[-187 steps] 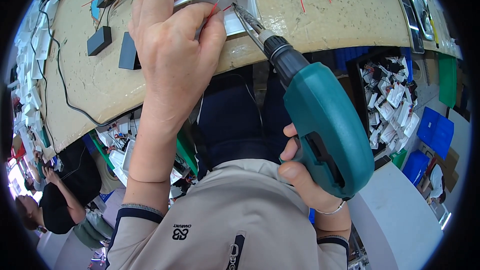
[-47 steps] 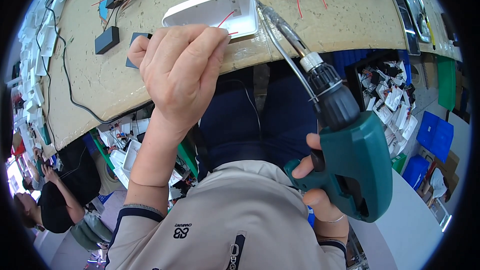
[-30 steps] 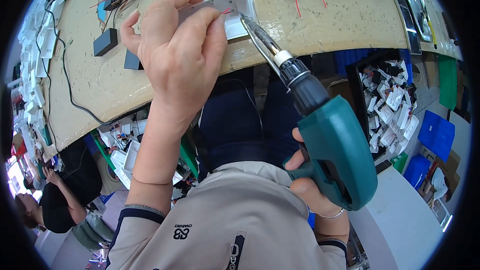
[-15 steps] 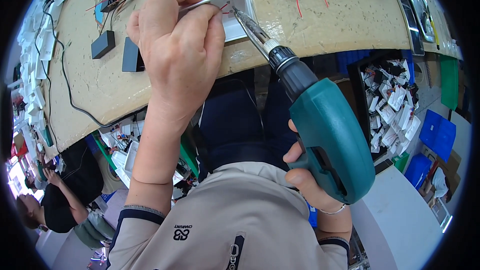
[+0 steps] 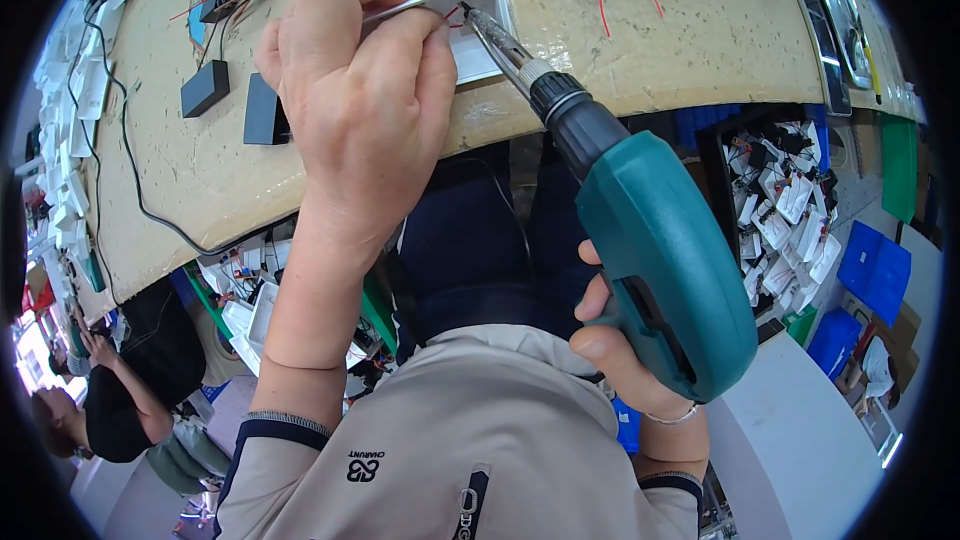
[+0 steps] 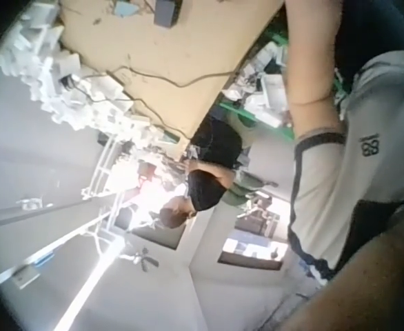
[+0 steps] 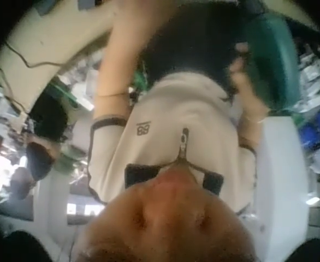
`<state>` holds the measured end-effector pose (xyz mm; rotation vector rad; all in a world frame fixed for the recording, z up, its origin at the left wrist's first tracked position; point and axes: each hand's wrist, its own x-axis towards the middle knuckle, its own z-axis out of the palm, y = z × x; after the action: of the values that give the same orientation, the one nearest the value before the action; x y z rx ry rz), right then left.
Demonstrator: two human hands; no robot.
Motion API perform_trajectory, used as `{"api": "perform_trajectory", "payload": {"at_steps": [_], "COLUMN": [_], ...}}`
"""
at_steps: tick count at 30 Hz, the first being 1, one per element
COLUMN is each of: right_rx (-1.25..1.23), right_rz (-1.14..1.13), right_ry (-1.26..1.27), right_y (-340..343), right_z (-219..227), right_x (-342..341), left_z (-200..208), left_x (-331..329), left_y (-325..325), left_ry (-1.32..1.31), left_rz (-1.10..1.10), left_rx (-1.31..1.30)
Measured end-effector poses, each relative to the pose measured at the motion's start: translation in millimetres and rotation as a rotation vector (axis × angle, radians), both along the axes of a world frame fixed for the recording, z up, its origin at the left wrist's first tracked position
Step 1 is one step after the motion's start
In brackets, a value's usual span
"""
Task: Soldering wires onto electrical components and assembling them into plastic housings at a manual workstation.
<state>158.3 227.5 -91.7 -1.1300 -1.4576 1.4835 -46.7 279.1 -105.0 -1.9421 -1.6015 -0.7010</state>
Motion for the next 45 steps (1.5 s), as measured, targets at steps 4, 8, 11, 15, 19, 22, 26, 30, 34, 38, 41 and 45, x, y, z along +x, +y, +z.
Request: {"api": "perform_trajectory", "payload": {"at_steps": [4, 8, 11, 15, 19, 22, 26, 30, 34, 38, 41, 45], "right_rx": [0.0, -0.033, -0.021, -0.085, -0.153, -0.094, -0.055, -0.053, -0.005, -0.032, -0.044, -0.116], "right_rz": [0.017, -0.004, 0.009, -0.042, -0.106, -0.079, -0.094, 0.017, 0.033, 0.006, 0.012, -0.07], "right_ry": [-0.023, -0.004, -0.025, -0.105, -0.185, -0.185, -0.168, -0.141, -0.153, -0.093, -0.116, -0.171], "right_y": [2, 2, 3, 1, -2, -1, -1, 0, 3, 2, 0, -2], "right_z": [0, 1, 2, 5, 9, 8, 7, 9, 9, 8, 8, 8], "right_x": [2, 1, 1, -2, -2, -3, -3, 3, 0, -2, -1, -1], "left_z": [-2, 0, -1, -2, 1, -8, -17, -17, -19, -16, -10, 12], "left_x": [1, 2, 1, 0, 1, -2, -3, -3, -3, -3, -4, -4], "left_y": [0, 0, 0, 0, 2, 6, 9, 10, 11, 10, 7, 8], "left_ry": [0.049, -0.021, 0.029, -0.022, -0.02, -0.124, -0.277, -0.298, -0.303, -0.298, -0.301, -0.151], "left_rz": [0.041, 0.02, 0.001, -0.002, -0.008, -0.036, -0.081, -0.092, -0.102, -0.091, -0.099, -0.068], "left_rx": [-0.033, -0.042, 0.002, -0.004, -0.012, 0.007, 0.034, 0.026, 0.043, 0.046, -0.019, -0.027]}}
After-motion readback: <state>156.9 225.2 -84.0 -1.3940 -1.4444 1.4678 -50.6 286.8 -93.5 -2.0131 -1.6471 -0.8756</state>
